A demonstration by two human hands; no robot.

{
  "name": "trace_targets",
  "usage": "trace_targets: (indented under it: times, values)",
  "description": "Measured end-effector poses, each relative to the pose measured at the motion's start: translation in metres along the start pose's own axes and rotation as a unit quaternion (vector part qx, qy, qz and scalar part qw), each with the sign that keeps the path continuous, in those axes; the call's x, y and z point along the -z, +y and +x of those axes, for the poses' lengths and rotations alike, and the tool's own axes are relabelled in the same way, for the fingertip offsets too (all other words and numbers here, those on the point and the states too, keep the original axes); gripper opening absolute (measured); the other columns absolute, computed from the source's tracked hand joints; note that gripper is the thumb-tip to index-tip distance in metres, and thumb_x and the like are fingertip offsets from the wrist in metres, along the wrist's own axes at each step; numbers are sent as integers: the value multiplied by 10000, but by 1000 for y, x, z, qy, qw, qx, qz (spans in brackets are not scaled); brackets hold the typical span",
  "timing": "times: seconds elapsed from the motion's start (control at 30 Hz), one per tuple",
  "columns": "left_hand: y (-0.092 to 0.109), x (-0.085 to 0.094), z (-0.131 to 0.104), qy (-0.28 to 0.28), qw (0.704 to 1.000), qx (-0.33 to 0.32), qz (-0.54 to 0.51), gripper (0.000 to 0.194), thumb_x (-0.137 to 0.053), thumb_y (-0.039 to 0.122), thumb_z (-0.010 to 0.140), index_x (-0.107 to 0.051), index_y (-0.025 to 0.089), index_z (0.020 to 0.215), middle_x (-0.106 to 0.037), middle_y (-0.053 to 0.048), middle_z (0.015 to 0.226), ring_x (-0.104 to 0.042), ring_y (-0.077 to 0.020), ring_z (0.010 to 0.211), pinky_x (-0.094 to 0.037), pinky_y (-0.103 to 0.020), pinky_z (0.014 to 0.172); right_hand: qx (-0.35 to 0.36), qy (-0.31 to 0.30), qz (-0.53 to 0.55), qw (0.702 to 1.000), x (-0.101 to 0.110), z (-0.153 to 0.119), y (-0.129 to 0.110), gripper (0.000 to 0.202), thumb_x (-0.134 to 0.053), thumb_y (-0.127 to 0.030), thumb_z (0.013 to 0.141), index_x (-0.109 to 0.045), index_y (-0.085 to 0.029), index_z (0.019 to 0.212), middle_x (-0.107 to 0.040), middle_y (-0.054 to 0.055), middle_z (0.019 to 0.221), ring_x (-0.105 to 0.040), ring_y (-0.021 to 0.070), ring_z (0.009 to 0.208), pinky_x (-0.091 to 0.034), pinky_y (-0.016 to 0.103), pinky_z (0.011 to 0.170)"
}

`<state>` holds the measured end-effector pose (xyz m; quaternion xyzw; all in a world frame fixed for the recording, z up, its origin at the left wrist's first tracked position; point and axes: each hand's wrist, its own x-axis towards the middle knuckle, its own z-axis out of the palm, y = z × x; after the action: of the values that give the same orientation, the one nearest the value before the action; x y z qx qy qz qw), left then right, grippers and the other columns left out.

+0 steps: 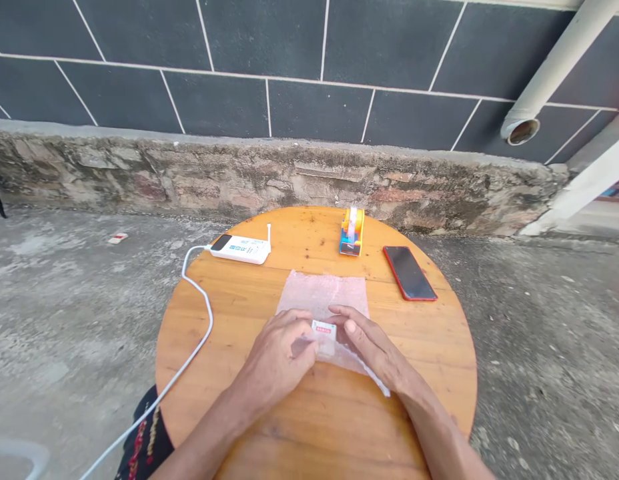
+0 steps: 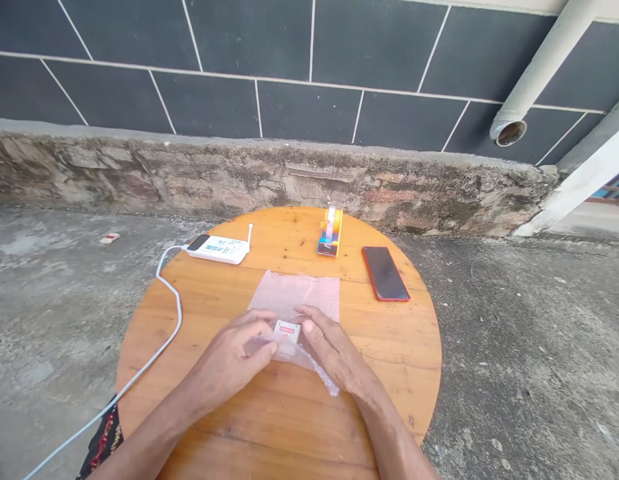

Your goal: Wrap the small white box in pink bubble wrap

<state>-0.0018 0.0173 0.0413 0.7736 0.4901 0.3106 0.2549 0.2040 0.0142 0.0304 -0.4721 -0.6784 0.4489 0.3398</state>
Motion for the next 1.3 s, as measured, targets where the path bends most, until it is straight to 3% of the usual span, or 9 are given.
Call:
trace_targets:
  times: [0.17, 0.27, 0.43, 0.73, 0.83, 0.97, 1.1, 1.17, 1.3]
  values:
    - [-6, -4, 9, -22, 998, 29, -50, 105, -554, 166, 781, -637, 210, 733, -671, -12, 984, -616, -174, 885, -473, -265, 765, -7, 5, 47, 999, -1, 4, 5, 462, -326, -520, 957, -492, -257, 1299, -603, 60, 1243, -553, 228, 1123, -400, 408, 1002]
    - [-10, -8, 8, -19, 994, 47, -95, 95, -566, 188, 791, -636, 214, 732, -658, 7, 1040, -613, -155, 881, -465, -232, 732, -12, -4, 79, 997, 0, 6, 8, 490, -324, -545, 949, -507, -241, 1288, -622, 66, 1219, -574, 225, 1098, -409, 403, 992]
    - [-13, -11, 6, -21, 990, 44, -129, 97, -579, 166, 782, -641, 215, 726, -655, 25, 1020, -607, -140, 866, -447, -212, 721, -7, -20, 78, 997, 2, 11, 11, 536, -320, -592, 929, -586, -241, 1233, -556, 66, 1314, -559, 242, 1128, -414, 406, 988]
    - [-14, -8, 5, -22, 986, 56, -157, 84, -591, 167, 771, -657, 206, 735, -655, 24, 890, -577, -124, 752, -413, -211, 659, -23, -38, 108, 993, 6, 7, 12, 575, -316, -620, 913, -519, -242, 1297, -656, 89, 1150, -584, 257, 1077, -384, 468, 998]
    - [-14, -8, 5, -20, 986, 49, -159, 107, -569, 156, 774, -650, 200, 719, -650, 21, 887, -575, -123, 757, -412, -213, 663, -5, -70, 128, 989, 16, -3, 7, 612, -457, -647, 845, -477, -269, 1326, -568, 86, 1286, -524, 277, 1167, -359, 468, 1022]
    - [-14, -10, 4, -14, 987, 32, -154, 108, -561, 149, 772, -632, 196, 705, -642, 16, 851, -578, -126, 758, -417, -215, 662, 8, -90, 97, 991, 26, -12, -3, 744, -733, -593, 644, -508, -277, 1279, -506, 67, 1338, -422, 297, 1257, -314, 427, 1053]
    - [-16, -13, 4, 1, 988, 21, -155, 67, -604, 160, 761, -618, 196, 706, -648, 10, 952, -595, -128, 822, -426, -207, 685, -34, -14, 36, 999, 20, -10, -3, 264, -709, -426, 753, -603, -216, 874, -609, 48, 1134, -544, 222, 1040, -406, 332, 877]
    - [-16, -14, 4, 0, 987, 21, -162, 52, -613, 169, 763, -621, 199, 722, -647, 10, 1000, -600, -129, 855, -430, -204, 704, -45, 13, 38, 998, 16, -7, 1, 242, -653, -394, 812, -545, -192, 733, -627, 30, 983, -554, 169, 882, -409, 278, 762]
    - [-15, -12, 4, -18, 983, 29, -179, 72, -594, 163, 774, -623, 202, 720, -664, 15, 935, -603, -128, 831, -430, -206, 718, -65, 21, 79, 995, 12, -5, 7, 269, -622, -413, 833, -510, -187, 741, -476, -50, 640, -399, 85, 572, -307, 211, 543]
